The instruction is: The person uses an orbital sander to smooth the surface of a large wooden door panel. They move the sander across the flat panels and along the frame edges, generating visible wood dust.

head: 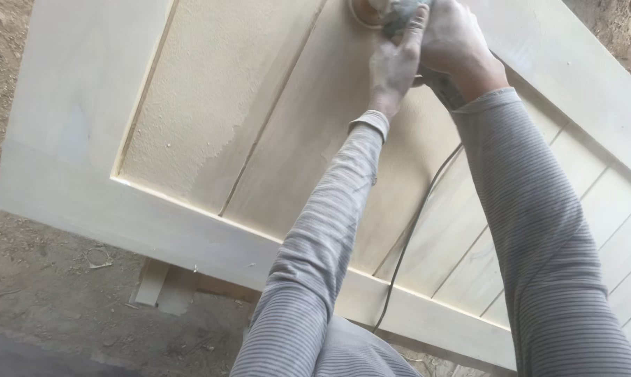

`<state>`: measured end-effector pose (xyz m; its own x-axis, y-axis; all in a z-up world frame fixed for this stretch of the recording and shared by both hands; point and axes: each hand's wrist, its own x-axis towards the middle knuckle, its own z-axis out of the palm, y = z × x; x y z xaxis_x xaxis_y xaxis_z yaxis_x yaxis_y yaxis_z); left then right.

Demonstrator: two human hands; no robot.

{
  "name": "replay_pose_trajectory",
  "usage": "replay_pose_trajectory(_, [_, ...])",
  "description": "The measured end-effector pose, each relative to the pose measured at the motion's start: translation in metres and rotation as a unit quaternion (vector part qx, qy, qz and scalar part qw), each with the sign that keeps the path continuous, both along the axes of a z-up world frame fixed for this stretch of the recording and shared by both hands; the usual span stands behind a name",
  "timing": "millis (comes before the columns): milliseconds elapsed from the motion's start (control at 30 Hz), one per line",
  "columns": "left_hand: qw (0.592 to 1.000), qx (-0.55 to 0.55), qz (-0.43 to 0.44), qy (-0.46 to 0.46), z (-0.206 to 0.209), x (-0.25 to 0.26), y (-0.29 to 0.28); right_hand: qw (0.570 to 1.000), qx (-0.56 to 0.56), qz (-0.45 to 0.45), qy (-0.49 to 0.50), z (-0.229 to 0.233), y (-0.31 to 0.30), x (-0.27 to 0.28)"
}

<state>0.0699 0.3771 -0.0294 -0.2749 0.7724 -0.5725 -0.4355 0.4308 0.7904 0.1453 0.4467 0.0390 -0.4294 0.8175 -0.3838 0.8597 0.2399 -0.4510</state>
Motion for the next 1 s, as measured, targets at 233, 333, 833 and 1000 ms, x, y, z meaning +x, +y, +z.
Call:
replay_pose_trajectory(233, [0.997,0.008,-0.065,0.04,-0.003,0.05,-0.042,0.997,0.006,-0.071,0.007,0.021,-0.06,0.044])
replay_pose_trajectory(333, [0.994,0.106,0.038,0.012,-0.002,0.057,-0.108,0.999,0.025,-0.028,0.021,0.03,-0.119,0.039])
replay_pose_trajectory(833, [0.988,0.076,0.12,-0.057,-0.004,0.079,-0.207,0.99,-0.05,0.085,-0.099,0.016,-0.169,0.049])
replay_pose_trajectory(1000, [0.997,0.044,0.06,-0.02,-0.014,0.081,-0.096,0.994,0.029,0.089,-0.061,0.019,-0.075,0.054])
